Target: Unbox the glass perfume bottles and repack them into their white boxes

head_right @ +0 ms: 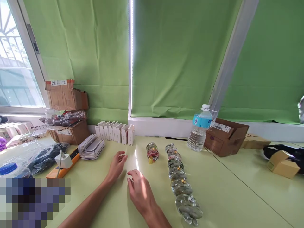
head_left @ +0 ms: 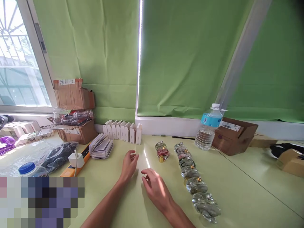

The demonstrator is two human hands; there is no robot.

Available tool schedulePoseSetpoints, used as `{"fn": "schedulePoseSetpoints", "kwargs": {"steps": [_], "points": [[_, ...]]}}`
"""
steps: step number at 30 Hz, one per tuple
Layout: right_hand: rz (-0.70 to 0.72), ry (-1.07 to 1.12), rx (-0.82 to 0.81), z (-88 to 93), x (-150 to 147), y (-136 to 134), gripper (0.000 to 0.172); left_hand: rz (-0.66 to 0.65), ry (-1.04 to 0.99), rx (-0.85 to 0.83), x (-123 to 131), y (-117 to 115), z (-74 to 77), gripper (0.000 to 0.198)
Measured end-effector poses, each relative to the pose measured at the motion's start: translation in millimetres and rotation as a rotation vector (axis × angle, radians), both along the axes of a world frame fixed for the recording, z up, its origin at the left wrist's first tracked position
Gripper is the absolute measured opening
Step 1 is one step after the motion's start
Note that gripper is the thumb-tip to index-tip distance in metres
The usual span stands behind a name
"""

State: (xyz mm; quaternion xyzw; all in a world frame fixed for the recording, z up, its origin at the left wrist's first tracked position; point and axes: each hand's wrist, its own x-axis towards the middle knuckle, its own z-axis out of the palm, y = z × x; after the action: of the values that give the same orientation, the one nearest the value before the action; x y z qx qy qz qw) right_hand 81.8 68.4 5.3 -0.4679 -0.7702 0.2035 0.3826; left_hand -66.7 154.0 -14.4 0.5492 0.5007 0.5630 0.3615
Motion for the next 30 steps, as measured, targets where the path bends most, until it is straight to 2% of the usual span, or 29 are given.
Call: {"fn": "schedulePoseSetpoints", "kwargs": {"steps": [4,9,16,20,23,27,30], "points": [[-0.043,0.107,-0.024,-4.0,-2.6,0.7,0.027,0.043,0.027,0.03,1.8,-0.4,-0.7,0.045],[-0.092,0.167,0.024,-8.9,-6.7,3.9,0.03,0.106,0.1,0.053,1.6,-3.3,-1.6,0.048],[0.005,0.108,0.097,-1.0,-20.6,-2.5,0.03,0.141,0.167,0.028,1.2,-5.1,-0.3,0.063],[0.051,0.08,0.07,-8.2,-10.3,-12.0,0.031,0.13,0.191,0.005,2.2,-2.9,1.0,0.069],[0.0,0.094,0.073,-17.1,4.1,-14.2,0.028,0.113,0.207,-0.008,3.2,-2.7,2.5,0.071],[-0.069,0.164,-0.054,-25.0,14.9,-9.7,0.032,0.099,0.243,0.003,5.1,-5.5,5.4,0.072],[-0.032,0.162,-0.137,-33.9,17.9,-5.9,0.046,0.063,0.299,0.021,6.3,-6.8,6.8,0.08]]}}
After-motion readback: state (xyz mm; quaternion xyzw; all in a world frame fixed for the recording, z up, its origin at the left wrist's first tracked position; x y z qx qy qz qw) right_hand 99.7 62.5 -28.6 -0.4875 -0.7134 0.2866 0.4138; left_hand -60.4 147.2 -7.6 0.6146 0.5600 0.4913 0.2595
